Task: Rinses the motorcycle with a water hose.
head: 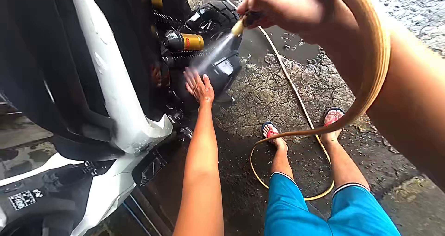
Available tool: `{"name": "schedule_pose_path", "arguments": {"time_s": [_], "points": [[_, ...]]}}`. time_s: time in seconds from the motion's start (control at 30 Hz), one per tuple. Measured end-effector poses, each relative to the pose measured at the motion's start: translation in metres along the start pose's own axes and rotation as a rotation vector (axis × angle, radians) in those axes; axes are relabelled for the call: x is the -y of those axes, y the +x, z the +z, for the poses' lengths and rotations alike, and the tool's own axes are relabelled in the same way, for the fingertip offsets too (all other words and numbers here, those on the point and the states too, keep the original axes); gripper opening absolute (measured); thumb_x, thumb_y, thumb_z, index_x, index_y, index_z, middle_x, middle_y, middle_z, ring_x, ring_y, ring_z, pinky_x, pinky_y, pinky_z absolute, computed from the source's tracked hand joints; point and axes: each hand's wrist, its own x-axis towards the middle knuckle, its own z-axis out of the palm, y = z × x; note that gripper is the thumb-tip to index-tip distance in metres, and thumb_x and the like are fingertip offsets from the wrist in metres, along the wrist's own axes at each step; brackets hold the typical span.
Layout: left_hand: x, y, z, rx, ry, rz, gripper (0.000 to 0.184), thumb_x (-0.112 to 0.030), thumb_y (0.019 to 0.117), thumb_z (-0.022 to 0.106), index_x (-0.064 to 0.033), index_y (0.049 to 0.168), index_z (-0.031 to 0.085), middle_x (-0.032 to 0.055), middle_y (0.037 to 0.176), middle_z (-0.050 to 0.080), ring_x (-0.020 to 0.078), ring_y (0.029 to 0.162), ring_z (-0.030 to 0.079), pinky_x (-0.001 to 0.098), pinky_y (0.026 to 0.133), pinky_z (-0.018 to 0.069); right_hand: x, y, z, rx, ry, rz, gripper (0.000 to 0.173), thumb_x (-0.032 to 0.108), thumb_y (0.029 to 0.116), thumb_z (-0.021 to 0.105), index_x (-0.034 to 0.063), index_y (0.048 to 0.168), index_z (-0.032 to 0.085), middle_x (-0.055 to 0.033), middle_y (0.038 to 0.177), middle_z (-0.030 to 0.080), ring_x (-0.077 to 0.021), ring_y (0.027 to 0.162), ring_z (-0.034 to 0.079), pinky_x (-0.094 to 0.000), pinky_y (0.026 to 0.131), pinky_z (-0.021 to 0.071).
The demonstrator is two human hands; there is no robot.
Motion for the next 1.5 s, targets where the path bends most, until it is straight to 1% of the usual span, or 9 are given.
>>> {"name": "schedule_pose_path", "arguments": {"time_s": [0.27,0.4,0.57,0.8,0.9,0.97,1.1,1.4,1.5], "points": [[-0.002,0.0,0.024,-0.198,0.079,-0.029,0.066,-0.047,0.1074,0.017,-0.012,0.16,0.035,0.0112,0.171,0.023,0.0302,0.159,0.015,0.0586,0.125,0.0092,-0.094,0.056,-0.056,-0.059,-0.546,0.01,0.036,0.035,0.1028,0.048,0.0057,0.101,0.069,-0.0151,0.104,0.067,-0.0284,0.101,0.064,-0.0545,0.088,0.0503],[-0.001,0.0,0.03,-0.24,0.116,-0.021,0.066,-0.047,0.1077,0.019,-0.0116,0.159,0.038,0.0108,0.17,0.026,0.0291,0.159,0.017,0.0575,0.126,0.0097,-0.073,-0.016,-0.049,-0.234,-0.03,0.045,0.029,0.023,0.1032,0.047,0.0087,0.104,0.073,-0.0025,0.106,0.073,-0.011,0.093,0.07,-0.0329,0.082,0.06],[-0.004,0.0,0.029,-0.26,0.104,-0.023,0.064,-0.046,0.1074,0.02,-0.0119,0.158,0.04,0.0115,0.169,0.029,0.0296,0.158,0.019,0.0578,0.125,0.0106,-0.065,-0.088,-0.057,-0.408,0.093,-0.179,0.036,0.018,0.1051,0.043,0.0032,0.124,0.068,-0.0048,0.119,0.073,-0.0157,0.107,0.071,-0.0377,0.099,0.0586],[-0.003,0.0,0.029,-0.269,0.116,-0.043,0.065,-0.047,0.1072,0.018,-0.013,0.158,0.041,0.0112,0.168,0.03,0.0302,0.158,0.02,0.0575,0.126,0.0093,-0.106,-0.187,-0.09,-0.511,0.168,0.235,0.034,0.019,0.1046,0.045,0.0068,0.127,0.068,-0.0061,0.121,0.072,-0.0193,0.102,0.073,-0.0367,0.095,0.0593],[-0.01,0.003,0.008,-0.207,-0.248,-0.124,0.061,-0.035,0.1105,0.016,-0.0027,0.16,0.033,0.0155,0.169,0.026,0.0271,0.159,0.016,0.0501,0.128,0.0055,-0.09,-0.198,-0.088,-0.517,0.327,0.091,0.035,0.023,0.105,0.044,0.0043,0.127,0.064,-0.009,0.125,0.069,-0.0239,0.111,0.07,-0.042,0.102,0.0564],[-0.018,0.011,-0.019,-0.35,-0.888,-0.25,0.061,-0.033,0.1128,0.014,0.0049,0.157,0.031,0.0192,0.165,0.033,0.0219,0.154,0.03,0.0361,0.127,0.0218,-0.068,-0.198,-0.075,-0.427,0.356,0.038,0.04,0.038,0.1018,0.05,0.0093,0.125,0.067,-0.0052,0.123,0.071,-0.0216,0.111,0.069,-0.0421,0.1,0.0566],[-0.049,0.031,-0.074,-0.503,-1.577,-0.448,0.052,-0.037,0.1133,0.017,-0.0047,0.15,0.035,0.0145,0.146,0.049,0.0248,0.132,0.052,0.0456,0.111,0.0449,-0.047,-0.209,-0.059,-0.393,0.429,-0.065,0.043,0.04,0.1011,0.054,0.008,0.124,0.07,-0.0088,0.127,0.07,-0.0258,0.116,0.067,-0.046,0.103,0.0545],[-0.107,-0.023,-0.107,-0.359,-1.584,-0.444,0.051,-0.03,0.1134,0.017,0.0014,0.151,0.032,0.0166,0.152,0.045,0.0235,0.14,0.048,0.0386,0.118,0.0389,0.005,-0.235,0.011,-0.375,0.286,-0.281,0.049,0.035,0.1084,0.041,-0.0016,0.13,0.066,-0.016,0.131,0.069,-0.0312,0.123,0.065,-0.0467,0.107,0.0539],[-0.147,-0.038,-0.135,-0.291,-1.64,-0.299,0.05,-0.024,0.1102,0.015,0.0035,0.134,0.048,0.015,0.135,0.063,0.0221,0.125,0.062,0.0358,0.105,0.0503,0.017,-0.24,0.03,-0.357,0.139,-0.373,0.05,0.037,0.1102,0.035,0.0043,0.13,0.067,-0.0132,0.134,0.068,-0.0282,0.13,0.062,-0.0469,0.111,0.0516]]}}
